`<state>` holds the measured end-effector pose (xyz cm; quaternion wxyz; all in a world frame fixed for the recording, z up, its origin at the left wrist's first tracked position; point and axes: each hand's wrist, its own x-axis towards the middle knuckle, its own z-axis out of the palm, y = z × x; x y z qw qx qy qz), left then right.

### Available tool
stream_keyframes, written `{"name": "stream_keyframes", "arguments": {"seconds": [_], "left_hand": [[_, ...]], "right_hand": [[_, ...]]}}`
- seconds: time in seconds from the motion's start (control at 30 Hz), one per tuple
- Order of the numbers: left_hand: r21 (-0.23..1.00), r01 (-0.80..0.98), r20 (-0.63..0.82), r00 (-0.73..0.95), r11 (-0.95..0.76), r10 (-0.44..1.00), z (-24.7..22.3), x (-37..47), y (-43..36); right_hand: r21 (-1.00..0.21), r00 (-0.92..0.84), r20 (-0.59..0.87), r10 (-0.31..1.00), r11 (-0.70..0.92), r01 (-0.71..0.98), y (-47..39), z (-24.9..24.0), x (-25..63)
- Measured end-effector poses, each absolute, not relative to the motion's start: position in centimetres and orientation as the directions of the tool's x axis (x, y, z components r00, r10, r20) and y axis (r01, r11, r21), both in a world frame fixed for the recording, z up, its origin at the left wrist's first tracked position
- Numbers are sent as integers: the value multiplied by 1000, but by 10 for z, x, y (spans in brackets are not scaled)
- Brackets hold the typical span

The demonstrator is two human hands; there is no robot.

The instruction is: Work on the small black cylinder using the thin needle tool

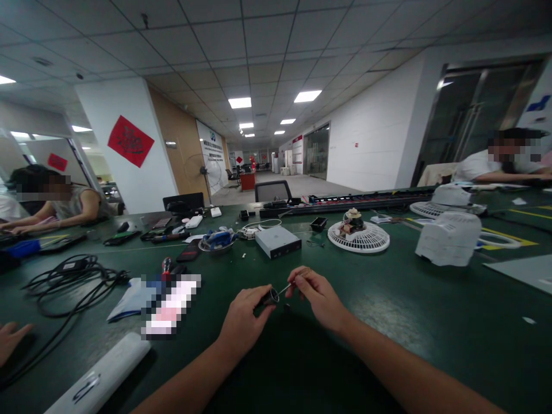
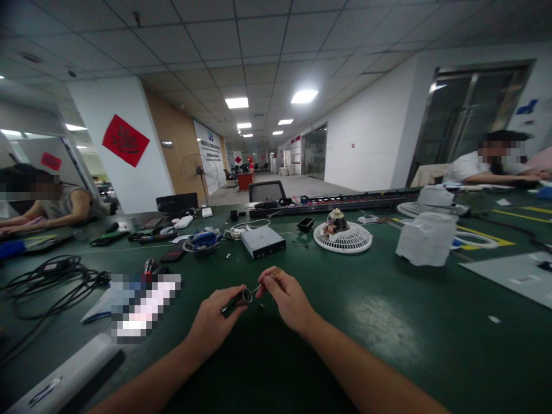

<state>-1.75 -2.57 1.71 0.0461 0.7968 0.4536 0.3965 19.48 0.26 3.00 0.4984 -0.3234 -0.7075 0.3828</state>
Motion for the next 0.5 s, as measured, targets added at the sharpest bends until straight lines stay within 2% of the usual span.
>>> {"name": "stream_keyframes", "arguments": {"seconds": [0.23,0.3,0.4,0.47,0.5], "left_hand": [[406,739,517,299,-537,802,16,-16,-24],[411,752,492,292,-515,820,13,-17,-22],[423,755,485,278,-500,829,10,-20,-20],[424,753,482,282,-503,829,8,-21,-19],[422,753,481,285,-504,829,7,-22,-19]], "right_hand": [[-789,-298,514,804,580,203,-3,32,194],[-724,-226,584,779,626,288,-5,37,197],[-545,-112,739,664,688,479,-1,48,209],[-478,-142,743,654,667,572,7,54,220],[-472,-180,695,697,629,617,11,55,226]]}}
